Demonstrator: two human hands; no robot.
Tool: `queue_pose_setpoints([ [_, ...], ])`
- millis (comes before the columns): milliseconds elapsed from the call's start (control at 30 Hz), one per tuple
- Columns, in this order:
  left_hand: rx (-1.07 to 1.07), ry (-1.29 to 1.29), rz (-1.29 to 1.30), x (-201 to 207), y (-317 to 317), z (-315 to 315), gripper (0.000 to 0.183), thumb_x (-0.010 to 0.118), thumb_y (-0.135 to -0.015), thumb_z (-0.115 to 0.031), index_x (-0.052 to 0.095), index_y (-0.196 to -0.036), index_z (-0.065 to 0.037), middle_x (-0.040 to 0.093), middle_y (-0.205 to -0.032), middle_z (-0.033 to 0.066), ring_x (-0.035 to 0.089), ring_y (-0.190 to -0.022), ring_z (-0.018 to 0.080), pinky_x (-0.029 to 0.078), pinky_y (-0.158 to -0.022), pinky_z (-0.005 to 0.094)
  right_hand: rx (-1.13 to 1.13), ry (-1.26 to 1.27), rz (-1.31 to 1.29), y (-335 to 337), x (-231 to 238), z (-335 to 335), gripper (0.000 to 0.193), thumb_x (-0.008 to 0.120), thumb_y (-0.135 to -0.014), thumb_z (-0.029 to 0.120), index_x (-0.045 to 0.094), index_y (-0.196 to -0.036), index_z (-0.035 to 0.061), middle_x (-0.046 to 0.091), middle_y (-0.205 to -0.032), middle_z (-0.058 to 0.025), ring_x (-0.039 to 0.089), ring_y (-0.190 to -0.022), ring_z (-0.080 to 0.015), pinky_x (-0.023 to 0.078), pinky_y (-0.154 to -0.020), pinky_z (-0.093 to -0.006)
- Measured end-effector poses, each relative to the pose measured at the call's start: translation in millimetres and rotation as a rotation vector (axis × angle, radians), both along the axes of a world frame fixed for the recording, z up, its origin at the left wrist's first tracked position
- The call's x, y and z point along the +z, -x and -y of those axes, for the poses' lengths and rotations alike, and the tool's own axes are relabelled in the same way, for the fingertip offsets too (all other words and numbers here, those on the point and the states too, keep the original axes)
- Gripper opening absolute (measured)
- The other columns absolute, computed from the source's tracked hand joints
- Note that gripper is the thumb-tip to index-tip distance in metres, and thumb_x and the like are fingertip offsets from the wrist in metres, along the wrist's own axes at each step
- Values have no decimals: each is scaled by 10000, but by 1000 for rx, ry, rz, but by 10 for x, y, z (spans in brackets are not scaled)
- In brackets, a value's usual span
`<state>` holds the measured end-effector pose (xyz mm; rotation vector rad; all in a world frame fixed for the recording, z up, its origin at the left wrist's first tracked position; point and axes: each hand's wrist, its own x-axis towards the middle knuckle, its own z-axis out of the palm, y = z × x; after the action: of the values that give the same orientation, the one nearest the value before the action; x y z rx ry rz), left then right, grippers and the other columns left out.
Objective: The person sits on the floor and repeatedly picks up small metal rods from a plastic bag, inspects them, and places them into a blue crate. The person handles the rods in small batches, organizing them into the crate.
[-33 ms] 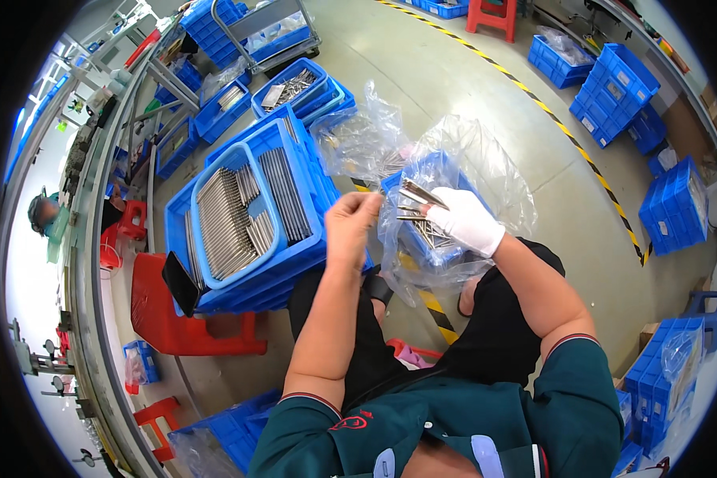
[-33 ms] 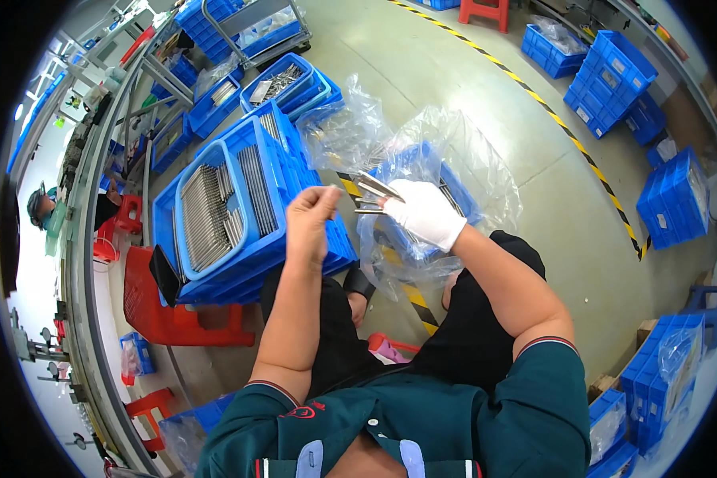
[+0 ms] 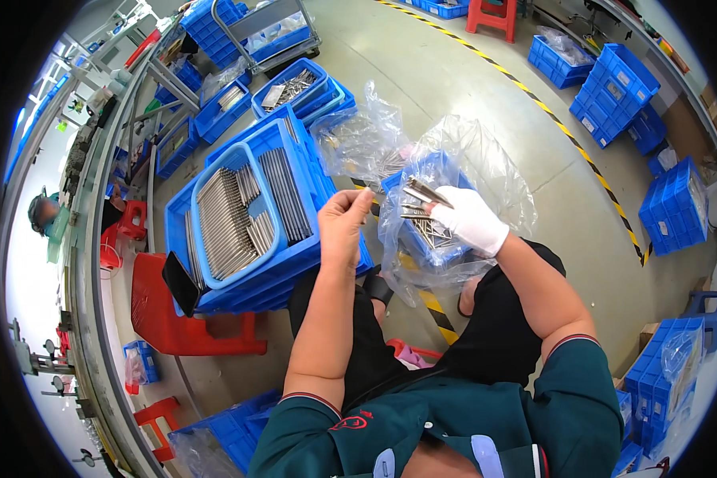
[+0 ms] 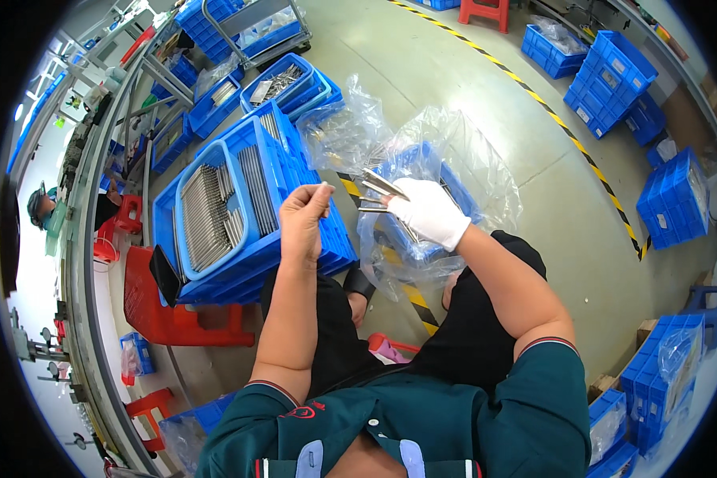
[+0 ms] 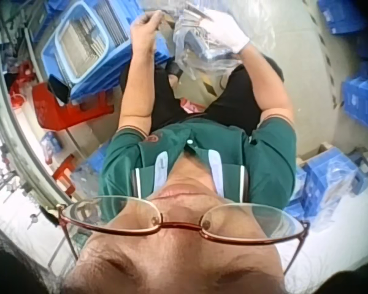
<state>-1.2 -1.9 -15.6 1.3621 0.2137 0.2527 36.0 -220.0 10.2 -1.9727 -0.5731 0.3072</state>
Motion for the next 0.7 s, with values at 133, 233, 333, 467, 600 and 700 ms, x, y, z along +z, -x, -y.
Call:
queue_pose_setpoints([
  [133, -149, 137, -106, 60, 56, 139, 171, 659, -853, -165, 661, -882, 4, 585, -704, 10, 476, -607, 72, 383, -578, 211, 50, -131, -368, 16, 57, 14, 285, 580, -876, 302, 590, -866, 18, 491, -655, -18, 438, -593, -97, 371, -536, -270],
  [233, -248, 257, -103, 76, 44, 144, 177, 656, -858, -171, 659, -881, 5, 576, -696, 14, 478, -607, 76, 384, -579, 212, 98, -219, -552, 71, 110, -30, 261, 591, -879, 298, 589, -835, 41, 464, -661, 27, 388, -570, -56, 328, -508, -222],
  [333, -295, 280, -115, 31, 47, 130, 178, 655, -859, -169, 655, -882, 7, 575, -694, 17, 483, -607, 82, 392, -586, 218, 119, -269, -601, 77, 84, -32, 263, 593, -876, 296, 588, -842, 36, 469, -665, 26, 389, -573, -58, 332, -512, -222],
  [467, -333, 298, -112, 15, 55, 99, 182, 674, -841, -162, 649, -891, 11, 585, -707, 22, 499, -622, 86, 402, -598, 221, 137, -242, -587, 68, 95, -23, 248, 598, -870, 281, 587, -856, 34, 471, -670, 30, 385, -577, -55, 328, -511, -220],
  [600, -354, 152, -101, 35, 56, 73, 195, 698, -817, -156, 647, -889, 18, 599, -719, 32, 517, -642, 91, 414, -613, 225, 157, -246, -619, 74, 99, -8, 226, 599, -865, 258, 589, -858, 32, 476, -672, 33, 386, -581, -52, 320, -507, -218],
  [700, -369, 199, -108, 47, 67, 83, 199, 707, -807, -153, 646, -885, 20, 605, -720, 34, 523, -647, 94, 419, -617, 229, 181, -328, -727, 65, 102, 22, 213, 595, -867, 242, 591, -847, 30, 479, -676, 34, 390, -583, -52, 318, -506, -219],
])
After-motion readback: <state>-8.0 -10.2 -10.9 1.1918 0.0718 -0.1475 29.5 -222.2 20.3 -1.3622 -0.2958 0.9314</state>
